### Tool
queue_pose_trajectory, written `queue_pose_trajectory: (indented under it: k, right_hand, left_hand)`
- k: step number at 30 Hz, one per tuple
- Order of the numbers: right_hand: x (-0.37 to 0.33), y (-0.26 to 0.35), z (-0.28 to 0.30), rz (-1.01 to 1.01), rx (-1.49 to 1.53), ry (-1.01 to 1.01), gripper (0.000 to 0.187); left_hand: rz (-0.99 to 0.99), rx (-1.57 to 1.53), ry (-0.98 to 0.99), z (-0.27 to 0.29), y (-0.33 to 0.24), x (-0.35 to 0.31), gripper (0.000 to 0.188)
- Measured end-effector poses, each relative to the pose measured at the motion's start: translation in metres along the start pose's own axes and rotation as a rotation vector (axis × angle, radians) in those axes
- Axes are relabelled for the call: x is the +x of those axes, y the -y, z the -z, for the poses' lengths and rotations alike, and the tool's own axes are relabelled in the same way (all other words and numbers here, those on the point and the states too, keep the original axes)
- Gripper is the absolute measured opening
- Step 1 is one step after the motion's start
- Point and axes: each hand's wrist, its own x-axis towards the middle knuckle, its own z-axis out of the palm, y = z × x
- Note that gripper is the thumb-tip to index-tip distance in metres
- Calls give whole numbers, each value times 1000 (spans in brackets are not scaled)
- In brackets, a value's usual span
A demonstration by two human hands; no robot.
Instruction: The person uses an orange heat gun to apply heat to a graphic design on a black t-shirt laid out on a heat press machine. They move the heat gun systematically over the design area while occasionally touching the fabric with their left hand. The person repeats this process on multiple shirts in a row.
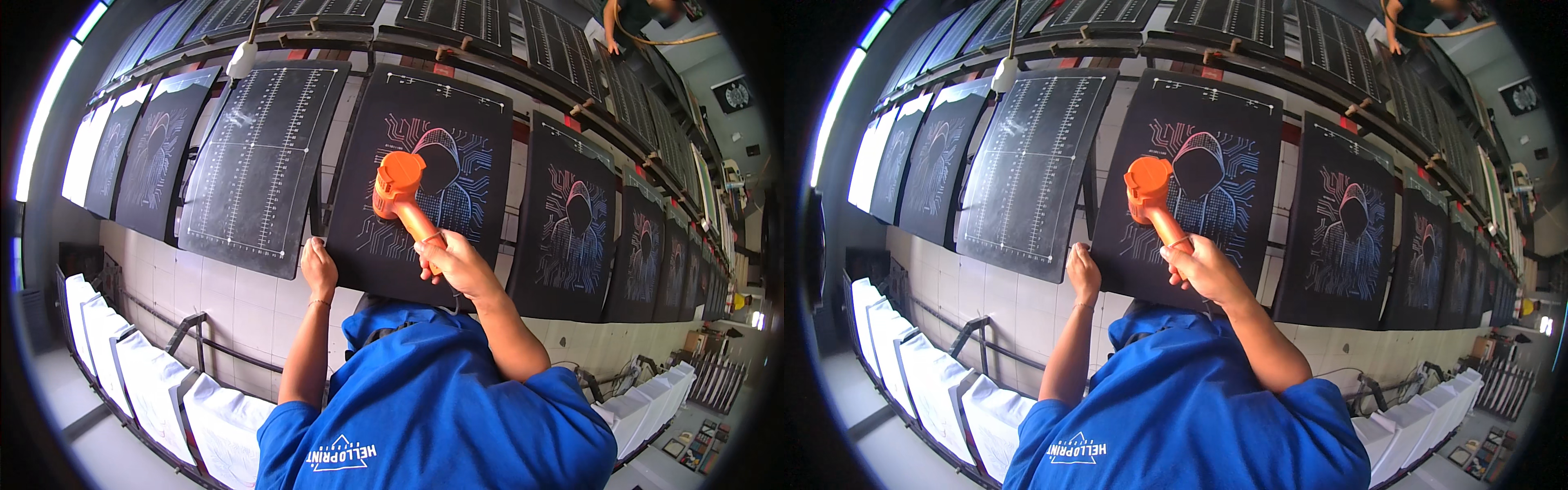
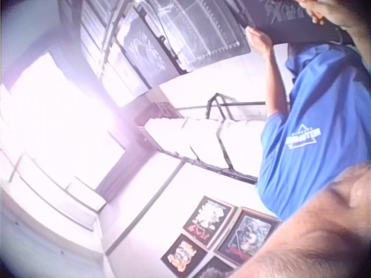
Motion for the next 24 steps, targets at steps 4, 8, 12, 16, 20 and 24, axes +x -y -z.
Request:
queue_pose_trajectory:
  k: [4,8,12,16,20,24]
  right_hand:
    - [12,-3,-3,-8,-1,64,31]
    - [15,2,-20,-3,-62,63,31]
    - [21,-2,-19,24,-55,53,30]
    - [30,3,-20,74,-70,26,30]
    - [32,8,-12,57,-73,54,30]
    - [28,6,-16,45,-99,55,30]
  left_hand:
    - [60,-91,-19,2,1,-3,42]
    - [85,-150,-18,4,-1,-5,42]
    - [61,-150,-24,5,-2,-4,43]
    - [30,-139,-69,2,1,-3,45]
    - [13,-149,-93,1,5,-4,46]
    - [57,-178,-57,4,1,-5,43]
